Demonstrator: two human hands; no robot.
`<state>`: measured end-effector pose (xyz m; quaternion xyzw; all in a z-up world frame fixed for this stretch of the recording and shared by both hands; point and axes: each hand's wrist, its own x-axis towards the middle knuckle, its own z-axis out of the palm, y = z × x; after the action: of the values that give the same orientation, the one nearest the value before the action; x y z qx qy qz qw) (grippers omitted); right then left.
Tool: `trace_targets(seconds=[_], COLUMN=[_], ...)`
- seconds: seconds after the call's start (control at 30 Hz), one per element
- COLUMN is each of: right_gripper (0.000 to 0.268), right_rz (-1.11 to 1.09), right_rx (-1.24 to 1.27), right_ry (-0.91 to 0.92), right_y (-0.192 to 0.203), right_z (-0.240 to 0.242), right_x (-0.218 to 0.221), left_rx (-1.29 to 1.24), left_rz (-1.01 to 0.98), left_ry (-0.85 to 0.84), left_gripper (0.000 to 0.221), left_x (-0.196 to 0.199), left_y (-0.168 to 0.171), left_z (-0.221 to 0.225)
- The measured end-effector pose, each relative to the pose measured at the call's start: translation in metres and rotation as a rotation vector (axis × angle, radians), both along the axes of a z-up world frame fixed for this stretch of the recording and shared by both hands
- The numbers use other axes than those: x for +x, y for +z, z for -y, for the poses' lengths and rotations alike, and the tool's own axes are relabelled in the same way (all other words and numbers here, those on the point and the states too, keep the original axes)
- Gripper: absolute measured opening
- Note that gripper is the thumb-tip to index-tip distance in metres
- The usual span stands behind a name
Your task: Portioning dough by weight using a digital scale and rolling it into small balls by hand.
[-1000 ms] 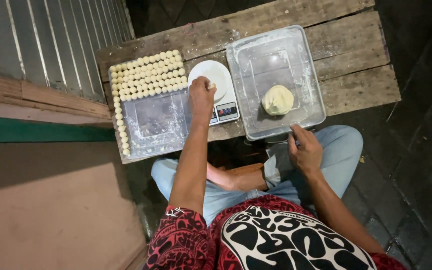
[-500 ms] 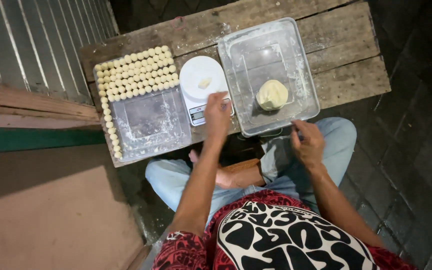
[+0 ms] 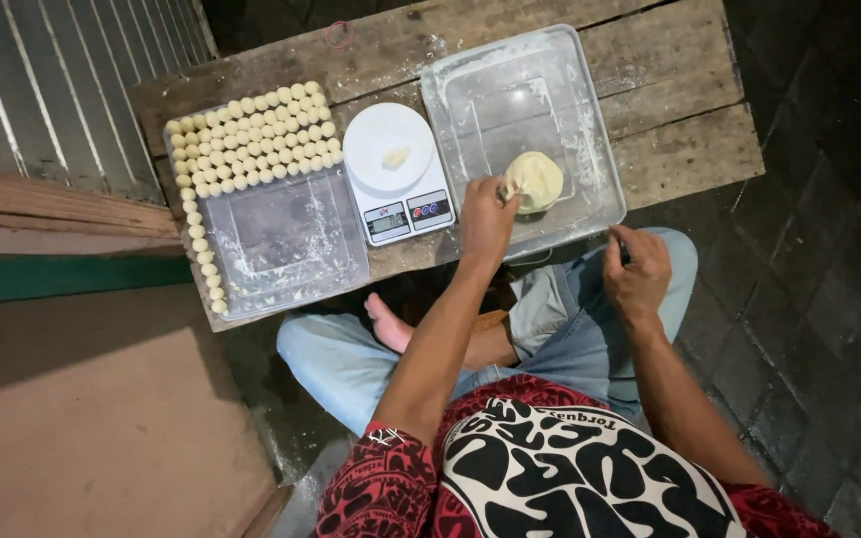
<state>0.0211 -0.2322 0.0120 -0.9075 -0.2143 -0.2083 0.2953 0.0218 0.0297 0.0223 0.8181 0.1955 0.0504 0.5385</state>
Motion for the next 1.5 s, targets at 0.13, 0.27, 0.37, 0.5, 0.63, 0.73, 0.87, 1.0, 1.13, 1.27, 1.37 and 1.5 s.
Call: trace_targets(seconds=[0.13, 0.27, 0.37, 0.5, 0.63, 0.73, 0.87, 1.0, 1.13, 1.27, 1.37, 1.5], right_gripper=[0.016, 0.016, 0.017, 0.017, 0.016, 0.015, 0.012, 0.013, 0.011, 0.011, 0.012, 0.012], right_rz=[0.04, 0.074, 0.054, 0.036, 0.06, 0.039, -0.02, 0.029, 0.026, -0.047, -0.032, -0.065], right_rx=[-0.024, -0.046, -0.024, -0.007, -0.04, -0.032, -0.009, -0.076, -0.079, -0.034, -0.041, 0.03], right_ry=[0.013, -0.001, -0.001, 0.028, 0.021, 0.019, 0.011, -0.015, -0.01, 0.014, 0.012, 0.027], right_y=[-0.004, -0.008, -0.01, -0.009, -0.013, -0.011, -0.002, -0.006, -0.001, 0.0, -0.002, -0.002], right_z=[0.001, 0.002, 0.004, 0.005, 0.005, 0.004, 0.002, 0.002, 0.001, 0.004, 0.003, 0.004], right_x=[0.001, 0.004, 0.003, 0.003, 0.006, 0.004, 0.002, 0.004, 0.004, 0.003, 0.003, 0.003], left_rx=[-0.018, -0.362, -0.595, -1.103, -1.128, -1.024, -1.01, -1.046, -0.803, -0.232, -0.002, 0.441], left_rz=[-0.009, -0.115, -0.2, -0.042, 0.033, 0.105, 0.176, 0.285, 0.277, 0.224, 0.238, 0.29], left_ry=[0.067, 0.254, 0.399, 0.596, 0.643, 0.643, 0.576, 0.48, 0.441, 0.517, 0.541, 0.423], left_gripper=[0.028, 0.014, 0.014, 0.018, 0.028, 0.03, 0.026, 0.026, 0.016, 0.01, 0.008, 0.008], left_x=[0.007, 0.02, 0.031, 0.026, 0.016, 0.01, 0.01, 0.015, 0.016, 0.012, -0.001, -0.004], left_y=[-0.017, -0.049, -0.087, -0.073, -0.033, -0.008, -0.009, 0.009, 0.045, 0.019, 0.017, -0.016], left_z=[0.003, 0.007, 0.016, 0.023, 0.026, 0.028, 0.031, 0.034, 0.003, -0.055, -0.094, -0.136])
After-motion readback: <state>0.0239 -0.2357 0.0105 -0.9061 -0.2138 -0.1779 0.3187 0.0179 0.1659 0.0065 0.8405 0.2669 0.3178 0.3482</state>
